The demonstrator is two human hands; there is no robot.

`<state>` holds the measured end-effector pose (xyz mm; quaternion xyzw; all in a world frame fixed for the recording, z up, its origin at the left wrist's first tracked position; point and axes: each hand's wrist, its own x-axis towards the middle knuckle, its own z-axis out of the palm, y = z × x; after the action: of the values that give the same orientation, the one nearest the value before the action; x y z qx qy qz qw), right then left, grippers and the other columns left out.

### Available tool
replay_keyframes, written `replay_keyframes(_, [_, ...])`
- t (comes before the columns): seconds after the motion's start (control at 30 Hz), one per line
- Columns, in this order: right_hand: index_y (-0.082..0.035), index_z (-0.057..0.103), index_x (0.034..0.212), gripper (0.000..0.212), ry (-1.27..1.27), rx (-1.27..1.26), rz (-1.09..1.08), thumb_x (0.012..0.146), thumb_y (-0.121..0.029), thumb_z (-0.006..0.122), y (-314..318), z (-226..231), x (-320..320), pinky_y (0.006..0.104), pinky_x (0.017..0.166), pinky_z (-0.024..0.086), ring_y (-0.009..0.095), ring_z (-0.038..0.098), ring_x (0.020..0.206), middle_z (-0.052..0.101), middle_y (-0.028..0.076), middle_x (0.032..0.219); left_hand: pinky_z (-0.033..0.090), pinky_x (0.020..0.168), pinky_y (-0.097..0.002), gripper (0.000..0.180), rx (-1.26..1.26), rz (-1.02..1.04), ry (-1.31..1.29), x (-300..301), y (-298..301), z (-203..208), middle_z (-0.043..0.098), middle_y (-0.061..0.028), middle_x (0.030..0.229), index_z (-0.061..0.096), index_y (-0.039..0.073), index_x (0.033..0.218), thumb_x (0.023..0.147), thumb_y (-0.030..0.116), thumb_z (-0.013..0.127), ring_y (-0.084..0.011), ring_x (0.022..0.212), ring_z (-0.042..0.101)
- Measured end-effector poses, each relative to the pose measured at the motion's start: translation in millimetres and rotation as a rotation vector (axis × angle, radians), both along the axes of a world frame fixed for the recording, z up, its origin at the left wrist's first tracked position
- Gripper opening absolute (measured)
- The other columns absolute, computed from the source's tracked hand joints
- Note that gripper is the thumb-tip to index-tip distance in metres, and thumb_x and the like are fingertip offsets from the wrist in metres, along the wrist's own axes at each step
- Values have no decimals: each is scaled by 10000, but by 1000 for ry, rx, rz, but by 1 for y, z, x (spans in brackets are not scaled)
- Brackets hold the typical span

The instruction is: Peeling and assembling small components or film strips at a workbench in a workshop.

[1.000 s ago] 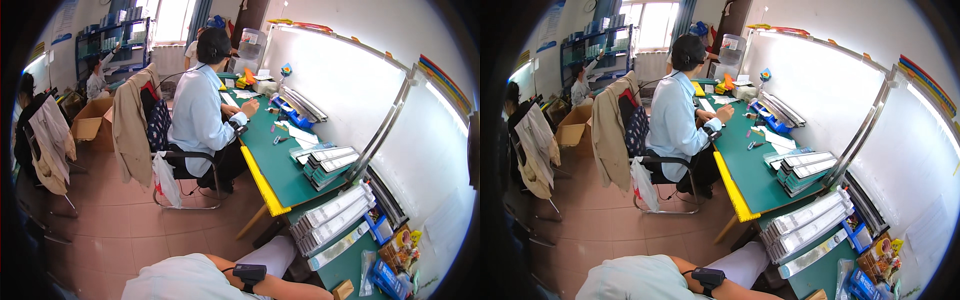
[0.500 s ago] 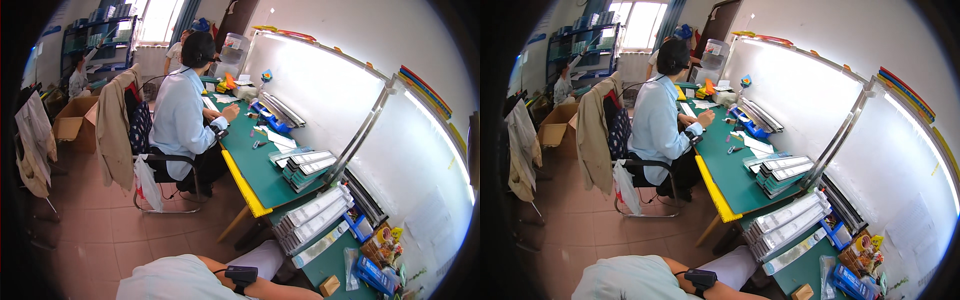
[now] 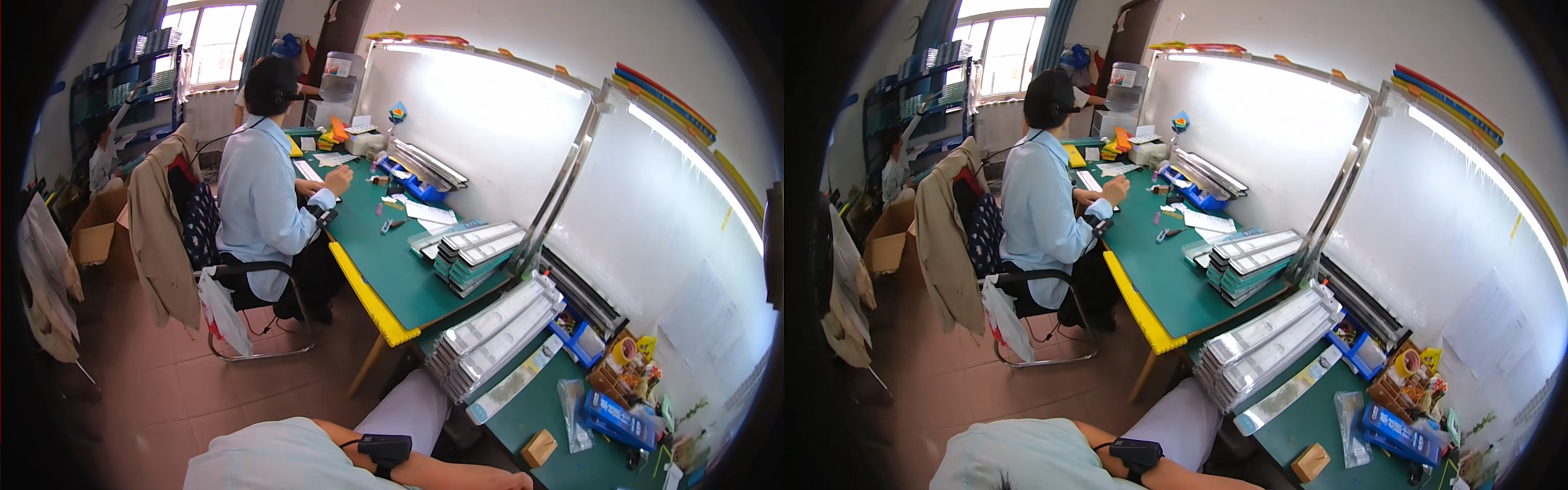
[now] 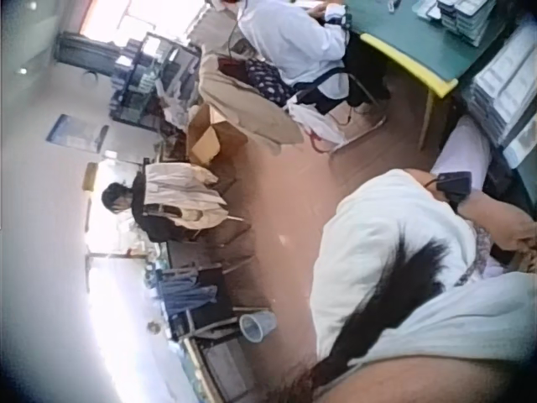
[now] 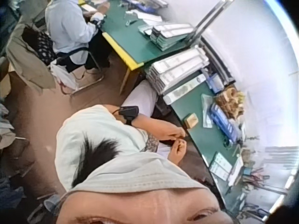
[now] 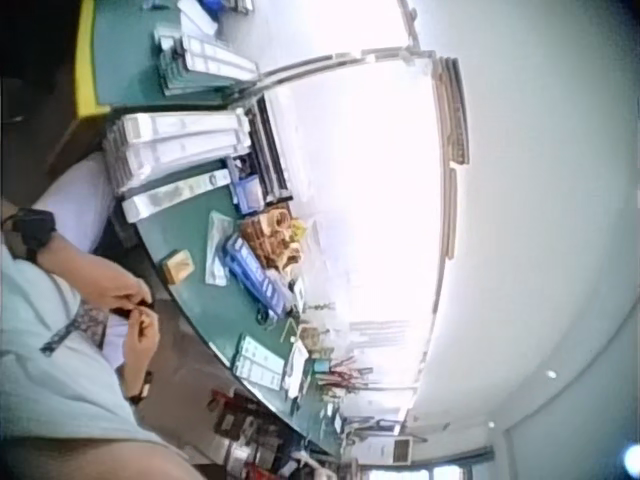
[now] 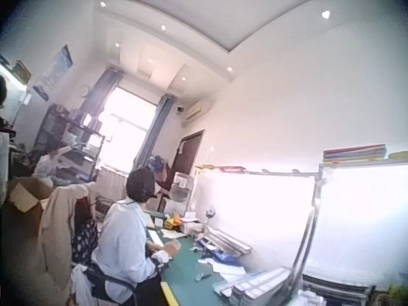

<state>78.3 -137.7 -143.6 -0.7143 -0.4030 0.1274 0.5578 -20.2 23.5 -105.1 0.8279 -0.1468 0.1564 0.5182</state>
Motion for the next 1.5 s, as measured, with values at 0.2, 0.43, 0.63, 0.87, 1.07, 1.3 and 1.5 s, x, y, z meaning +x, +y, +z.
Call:
replay_keyframes(0.2, [20,521,841,153,-137,-122,-98,870,-129,515,11,9,4,298,554,385,190,462,602,486,94,696,410,640,-358,251,70,60,-104,21,4,-20,499,-183,795,424,-4,1090,894,151,445,-315,720,516])
replay_keyframes(0.43, [18,547,860,128,-269,-156,-156,833,-106,534,25,3,21,343,601,429,318,523,642,550,179,753,407,621,-351,198,5,125,101,48,6,-34,526,-174,781,458,4,1008,876,151,470,-297,685,524])
replay_keyframes(0.63, [11,554,867,129,-327,-185,-190,835,-113,532,20,-12,45,348,601,437,317,540,647,563,171,758,398,620,-357,85,-243,96,155,82,3,-66,501,-148,734,438,8,810,811,70,496,-300,699,513])
replay_keyframes(0.87, [-12,568,882,137,-355,-267,-210,833,-139,557,6,-37,75,347,596,448,319,558,650,578,172,765,403,613,-383,102,-76,71,224,115,-1,-83,513,-149,712,448,17,774,783,105,498,-327,704,523])
replay_keyframes(1.07, [-15,567,866,157,-261,-340,-274,833,-168,569,-2,-45,93,343,583,449,313,554,626,575,172,745,392,603,-380,106,-125,7,265,143,-5,-98,505,-147,700,441,20,756,772,109,497,-321,698,513])
replay_keyframes(1.3, [-17,555,857,181,-283,-418,-402,846,-197,559,0,-41,91,342,595,449,306,563,644,577,168,741,373,585,-365,110,-223,-94,308,157,-5,-100,492,-141,688,434,26,737,764,105,506,-305,674,491])
replay_keyframes(1.5, [-13,556,867,201,-349,-360,-326,859,-213,544,-8,-46,77,343,619,454,302,580,671,593,167,766,372,578,-377,116,-251,-55,117,137,-4,-93,479,-123,668,437,28,726,744,69,543,-306,655,480])
